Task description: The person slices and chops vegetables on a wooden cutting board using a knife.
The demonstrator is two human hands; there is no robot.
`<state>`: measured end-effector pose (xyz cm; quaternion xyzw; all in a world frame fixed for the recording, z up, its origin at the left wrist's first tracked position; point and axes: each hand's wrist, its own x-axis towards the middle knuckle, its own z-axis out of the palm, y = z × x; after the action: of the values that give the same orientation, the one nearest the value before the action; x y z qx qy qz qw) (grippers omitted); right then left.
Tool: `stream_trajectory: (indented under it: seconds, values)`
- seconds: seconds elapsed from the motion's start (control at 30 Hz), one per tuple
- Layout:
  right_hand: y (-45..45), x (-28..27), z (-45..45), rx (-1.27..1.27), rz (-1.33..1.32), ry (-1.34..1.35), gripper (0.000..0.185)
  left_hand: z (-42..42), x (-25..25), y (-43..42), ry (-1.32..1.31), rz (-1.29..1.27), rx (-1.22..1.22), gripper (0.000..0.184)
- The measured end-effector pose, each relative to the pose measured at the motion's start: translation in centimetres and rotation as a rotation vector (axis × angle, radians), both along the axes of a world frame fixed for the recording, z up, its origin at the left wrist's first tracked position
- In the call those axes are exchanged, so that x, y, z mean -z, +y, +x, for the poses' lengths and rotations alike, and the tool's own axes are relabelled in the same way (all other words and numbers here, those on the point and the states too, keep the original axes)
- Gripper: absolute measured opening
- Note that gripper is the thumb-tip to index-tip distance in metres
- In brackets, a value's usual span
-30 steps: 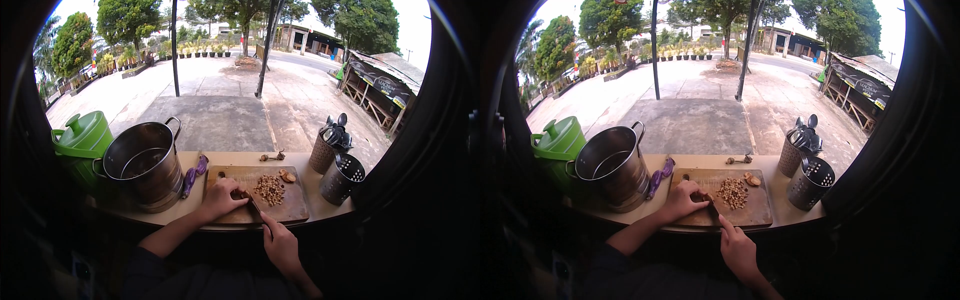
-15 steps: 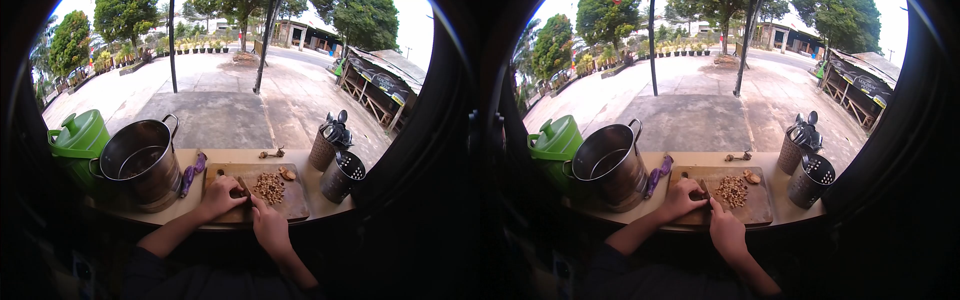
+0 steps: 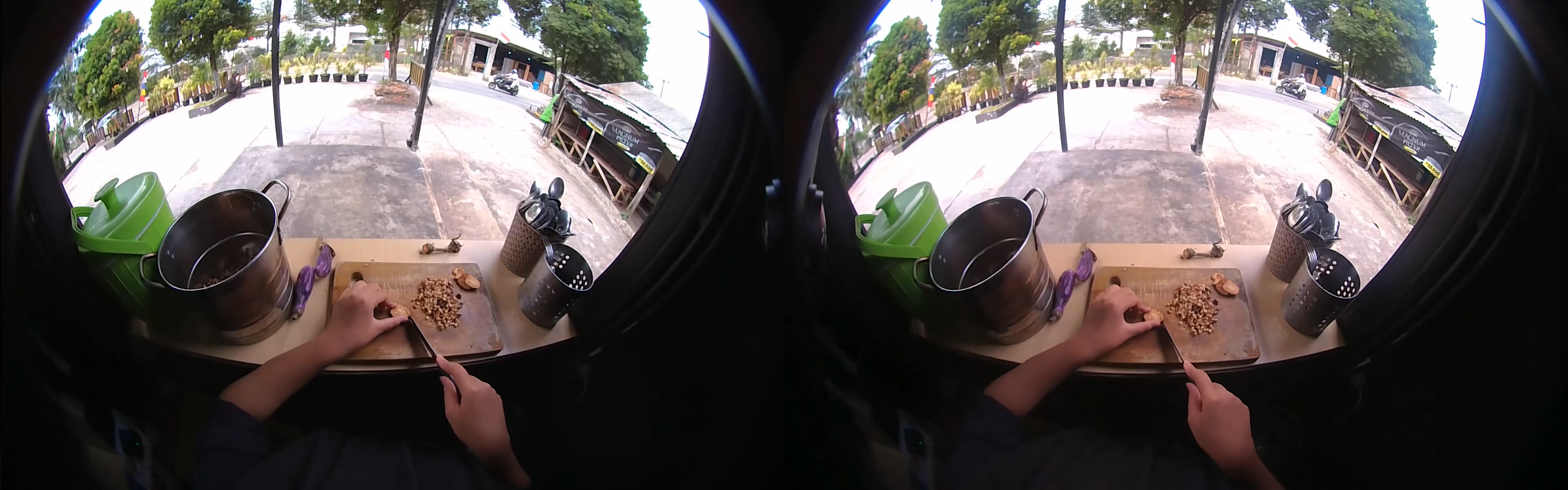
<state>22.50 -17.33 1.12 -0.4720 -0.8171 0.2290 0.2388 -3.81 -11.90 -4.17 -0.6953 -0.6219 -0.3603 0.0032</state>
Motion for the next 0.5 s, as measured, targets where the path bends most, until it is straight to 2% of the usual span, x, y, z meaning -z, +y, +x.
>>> stream_trajectory:
  seconds: [0.1, 0.33, 0.4, 0.5]
  values:
    - [0.1, 0.3, 0.6, -0.015, -0.009, 0.084, 0.033, -0.1, -0.1, 0.1, -0.017, -0.01, 0.011, 0.036]
    - [1.1, 1.3, -0.6, -0.028, 0.042, 0.092, 0.033, -0.6, 0.1, 0.0, -0.099, -0.028, 0.06, 0.035]
    - [1.6, 2.0, -1.4, -0.05, 0.136, 0.03, 0.037, -0.6, 0.0, 0.0, -0.116, -0.053, 0.059, 0.035]
    - [2.2, 1.1, -3.3, -0.019, 0.05, -0.019, 0.035, -0.7, 0.2, 0.0, -0.109, -0.044, 0.055, 0.034]
